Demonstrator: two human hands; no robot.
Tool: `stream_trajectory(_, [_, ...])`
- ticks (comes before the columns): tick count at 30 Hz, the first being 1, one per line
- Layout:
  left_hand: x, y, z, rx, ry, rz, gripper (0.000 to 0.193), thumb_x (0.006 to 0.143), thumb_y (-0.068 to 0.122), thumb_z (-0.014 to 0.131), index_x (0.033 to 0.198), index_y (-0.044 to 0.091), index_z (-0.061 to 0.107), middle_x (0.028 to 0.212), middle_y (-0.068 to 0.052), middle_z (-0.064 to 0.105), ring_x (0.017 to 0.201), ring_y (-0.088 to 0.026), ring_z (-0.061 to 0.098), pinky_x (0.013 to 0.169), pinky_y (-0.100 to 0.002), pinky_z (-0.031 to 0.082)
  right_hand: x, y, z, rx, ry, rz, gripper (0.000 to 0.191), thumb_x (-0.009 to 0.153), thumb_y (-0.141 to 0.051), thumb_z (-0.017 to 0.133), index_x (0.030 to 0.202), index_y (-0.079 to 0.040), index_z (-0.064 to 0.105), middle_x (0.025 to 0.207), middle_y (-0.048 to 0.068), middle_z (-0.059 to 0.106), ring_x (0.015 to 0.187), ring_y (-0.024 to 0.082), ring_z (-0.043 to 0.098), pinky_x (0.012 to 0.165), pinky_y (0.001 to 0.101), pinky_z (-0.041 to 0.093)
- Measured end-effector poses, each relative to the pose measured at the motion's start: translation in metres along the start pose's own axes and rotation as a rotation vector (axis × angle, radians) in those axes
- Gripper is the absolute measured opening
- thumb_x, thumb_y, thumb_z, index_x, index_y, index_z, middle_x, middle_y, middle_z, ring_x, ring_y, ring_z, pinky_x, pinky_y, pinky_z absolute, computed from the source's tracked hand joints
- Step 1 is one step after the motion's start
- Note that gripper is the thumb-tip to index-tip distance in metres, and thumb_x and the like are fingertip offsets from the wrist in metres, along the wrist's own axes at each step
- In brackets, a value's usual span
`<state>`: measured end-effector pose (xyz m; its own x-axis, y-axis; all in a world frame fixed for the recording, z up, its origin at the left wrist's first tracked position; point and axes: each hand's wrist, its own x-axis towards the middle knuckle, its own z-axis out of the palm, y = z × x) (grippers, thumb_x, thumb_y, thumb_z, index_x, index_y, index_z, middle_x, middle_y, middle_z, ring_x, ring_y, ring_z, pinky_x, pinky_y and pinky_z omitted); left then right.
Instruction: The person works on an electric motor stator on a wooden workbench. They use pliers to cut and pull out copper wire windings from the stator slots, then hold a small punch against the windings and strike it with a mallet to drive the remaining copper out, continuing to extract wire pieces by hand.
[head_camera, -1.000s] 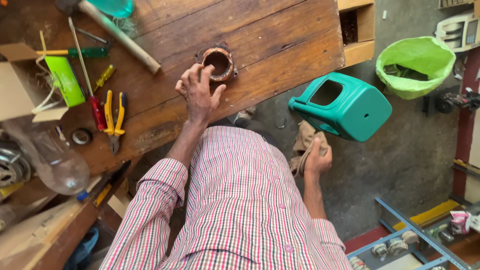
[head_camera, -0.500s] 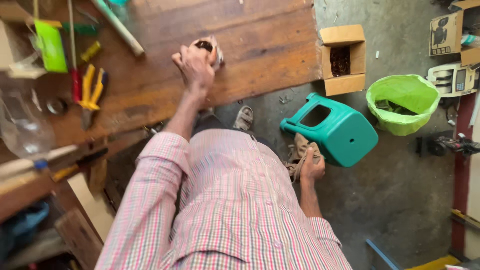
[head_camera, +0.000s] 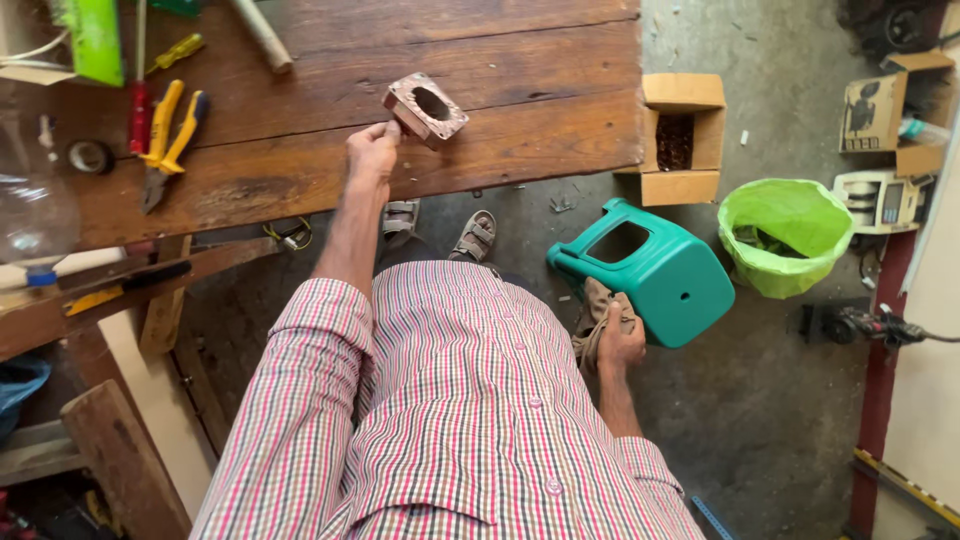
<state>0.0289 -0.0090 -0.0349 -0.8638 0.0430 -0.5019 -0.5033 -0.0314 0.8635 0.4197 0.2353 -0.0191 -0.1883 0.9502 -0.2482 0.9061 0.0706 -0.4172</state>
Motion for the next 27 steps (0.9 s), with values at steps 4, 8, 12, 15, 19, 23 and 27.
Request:
stream_trajectory(4, [-0.004,0.001,-0.018,0.299,0.124,-0.072,0.023,0.096,0.018,0.067,0.098,-0.004,0.076,0.083,-0.010,0.069,0.080,-0.013,0.057,0.073,-0.035,0.049,-0.001,-0.022,0.016,-0.024,-0.063,-0.027,0.058,0.087,-0.060,0.068,0.119,-0.012,0.073,0.117,0.018,0.073,0.110,0.038,0.067,0.094,0.0496,0.051])
stream_trajectory(8, [-0.012,-0.019,-0.042,0.602,0.354,0.191,0.024,0.080,0.016,0.069,0.099,0.011,0.082,0.090,-0.008,0.078,0.082,-0.014,0.070,0.078,-0.034,0.050,-0.005,-0.044,0.036,0.027,-0.081,-0.064,0.056,0.088,-0.060,0.068,0.115,-0.012,0.074,0.114,0.016,0.075,0.107,0.035,0.069,0.093,0.0466,0.052])
stream_trajectory(12, [-0.028,-0.044,-0.074,0.490,0.235,0.242,0.021,0.083,0.014,0.069,0.100,0.006,0.078,0.089,-0.008,0.078,0.083,-0.016,0.071,0.078,-0.033,0.056,-0.015,-0.077,0.049,0.269,-0.071,-0.076,0.055,0.093,-0.054,0.067,0.121,-0.006,0.070,0.120,0.015,0.073,0.111,0.031,0.068,0.096,0.0445,0.053])
stream_trajectory(15, [-0.056,-0.053,-0.081,0.322,0.066,0.148,0.019,0.088,0.012,0.066,0.103,0.007,0.077,0.092,-0.008,0.077,0.083,-0.016,0.071,0.076,-0.031,0.058,-0.028,-0.117,0.057,0.834,-0.162,-0.087,0.055,0.099,-0.046,0.061,0.134,-0.004,0.062,0.131,0.012,0.067,0.116,0.028,0.066,0.100,0.0429,0.054])
stream_trajectory(19, [-0.095,-0.052,-0.054,0.144,-0.487,-0.210,0.039,0.094,0.028,0.068,0.131,0.015,0.062,0.121,-0.006,0.065,0.098,-0.012,0.064,0.074,-0.030,0.059,-0.057,-0.179,0.066,1.286,-0.609,0.158,0.059,0.101,-0.046,0.047,0.143,-0.006,0.053,0.140,0.011,0.061,0.121,0.024,0.065,0.103,0.0389,0.054])
stream_trajectory(23, [-0.100,-0.052,-0.030,-0.325,-0.589,-0.533,0.052,0.099,0.038,0.059,0.144,0.014,0.050,0.126,-0.005,0.060,0.106,-0.013,0.062,0.077,-0.031,0.059,-0.125,-0.219,0.066,0.880,-0.966,-0.179,0.058,0.100,-0.039,0.056,0.150,-0.009,0.050,0.146,0.013,0.059,0.130,0.028,0.059,0.112,0.0404,0.047])
stream_trajectory(27, [-0.067,-0.060,-0.064,-0.662,-0.532,-0.658,0.050,0.100,0.039,0.054,0.142,0.012,0.050,0.124,-0.006,0.061,0.106,-0.015,0.062,0.081,-0.031,0.058,-0.154,-0.253,0.035,0.184,-0.692,-1.155,0.058,0.098,-0.024,0.074,0.151,-0.011,0.056,0.153,0.013,0.060,0.148,0.034,0.052,0.127,0.0448,0.037])
